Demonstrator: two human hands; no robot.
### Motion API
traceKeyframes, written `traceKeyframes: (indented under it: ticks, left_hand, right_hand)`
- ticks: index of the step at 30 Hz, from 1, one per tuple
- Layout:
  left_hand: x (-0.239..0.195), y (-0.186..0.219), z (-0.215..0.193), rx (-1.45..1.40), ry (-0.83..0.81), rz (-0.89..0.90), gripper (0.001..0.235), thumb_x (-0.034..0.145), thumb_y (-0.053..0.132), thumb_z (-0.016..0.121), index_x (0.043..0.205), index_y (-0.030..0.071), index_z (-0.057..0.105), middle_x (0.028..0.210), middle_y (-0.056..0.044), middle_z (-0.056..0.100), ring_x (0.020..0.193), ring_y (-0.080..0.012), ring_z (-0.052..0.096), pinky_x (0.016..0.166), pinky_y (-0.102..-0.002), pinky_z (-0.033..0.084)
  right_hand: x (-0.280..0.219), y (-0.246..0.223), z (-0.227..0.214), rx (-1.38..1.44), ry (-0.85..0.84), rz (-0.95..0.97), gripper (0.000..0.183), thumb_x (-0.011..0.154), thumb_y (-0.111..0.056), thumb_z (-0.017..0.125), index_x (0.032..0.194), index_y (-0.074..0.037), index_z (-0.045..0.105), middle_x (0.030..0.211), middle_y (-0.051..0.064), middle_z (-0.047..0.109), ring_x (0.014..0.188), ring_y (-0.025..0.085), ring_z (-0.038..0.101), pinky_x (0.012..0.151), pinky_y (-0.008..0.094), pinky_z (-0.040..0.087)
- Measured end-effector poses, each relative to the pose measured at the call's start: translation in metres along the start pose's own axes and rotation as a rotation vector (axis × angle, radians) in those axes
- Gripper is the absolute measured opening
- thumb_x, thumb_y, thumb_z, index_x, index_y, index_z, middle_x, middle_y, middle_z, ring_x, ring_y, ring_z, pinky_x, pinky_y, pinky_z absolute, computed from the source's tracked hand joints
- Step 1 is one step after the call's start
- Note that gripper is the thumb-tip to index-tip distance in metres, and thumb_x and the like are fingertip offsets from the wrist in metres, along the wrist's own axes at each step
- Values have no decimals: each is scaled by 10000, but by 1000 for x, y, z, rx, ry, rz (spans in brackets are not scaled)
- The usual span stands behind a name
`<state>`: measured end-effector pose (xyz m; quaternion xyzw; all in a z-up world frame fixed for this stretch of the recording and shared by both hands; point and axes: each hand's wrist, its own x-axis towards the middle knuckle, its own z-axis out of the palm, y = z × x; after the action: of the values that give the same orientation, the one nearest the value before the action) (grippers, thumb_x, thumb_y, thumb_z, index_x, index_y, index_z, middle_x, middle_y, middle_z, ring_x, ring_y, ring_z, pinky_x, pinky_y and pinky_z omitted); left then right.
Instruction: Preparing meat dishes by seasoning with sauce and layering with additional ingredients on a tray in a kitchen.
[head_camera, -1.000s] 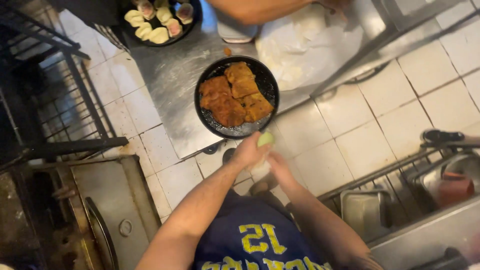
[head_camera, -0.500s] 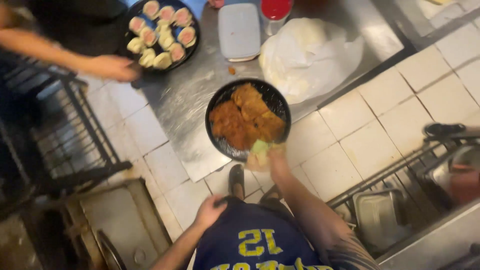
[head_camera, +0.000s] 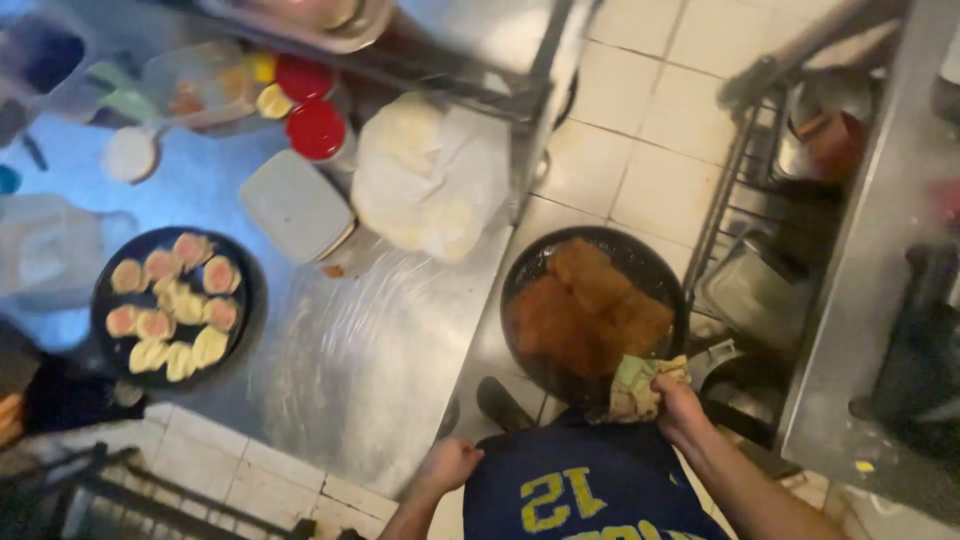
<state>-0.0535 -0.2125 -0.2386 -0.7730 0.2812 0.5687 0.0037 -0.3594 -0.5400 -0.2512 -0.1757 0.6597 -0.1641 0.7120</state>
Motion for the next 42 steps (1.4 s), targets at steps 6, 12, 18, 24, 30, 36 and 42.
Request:
traceKeyframes:
  ticks: [6,12,18,24,30,36,42]
  left_hand:
    - [70,136,-84,-153,204,77,201,877,429,716,938,239,744,935,22,790,890,-161,728,816,-325,539]
    - [104,242,-119,-85,33,200,499,883,527,681,1282,229,667,1289,13,706,1203,-157,654,1065,-312,452]
    - [140,340,-172,-36,-114,446,538,1005,457,571,1515,292,521,1665,32,332,1569,-212,203,1272,-416,170]
    - [226,453,-244,-69,-173,540,515,1020,425,556,1518,301,509,1673,27,314,1574,-211,181,1271,-418,136]
    - [363,573,-339,-84,-151,654,528,959,514,603,1417,252,608,1593,-65,456,1484,-224,401,1226,-354,252]
    - [418,658,-445,-168,-225,388,608,924,561,590,1427,220,605,1556,-12,518,1441,-171,463,1219,-304,284]
    - [482,639,-464,-605,67,72,391,923,490,654,1132,186,784,1172,34,789,1121,-93,694,1020,-237,474]
  right_hand:
    - [43,-78,-5,240,93,-190,199,685,45,532,777,-131,550,604,12,535,481,190,531,422,325,395]
    - [117,-176,-13,363,159,-201,138,701,34,600,782,-78,610,646,63,580,555,251,593,476,370,468]
    - [189,-290,12,430,25,-199,259,665,-7,533,877,-124,627,768,31,657,628,217,632,515,345,480]
    - [274,-401,31,424,-22,-195,185,704,-51,542,841,-128,641,746,62,665,638,261,642,569,419,516]
    - [331,-531,67,432,-93,-249,361,726,-23,507,1050,-67,659,980,133,718,881,309,696,807,465,578]
    - [378,-668,115,384,25,-229,396,762,-32,514,1130,-67,654,1075,150,712,992,339,685,903,493,564]
    - [463,-804,168,254,-20,-199,310,775,-45,537,1064,-43,650,1033,132,708,947,297,677,873,404,546]
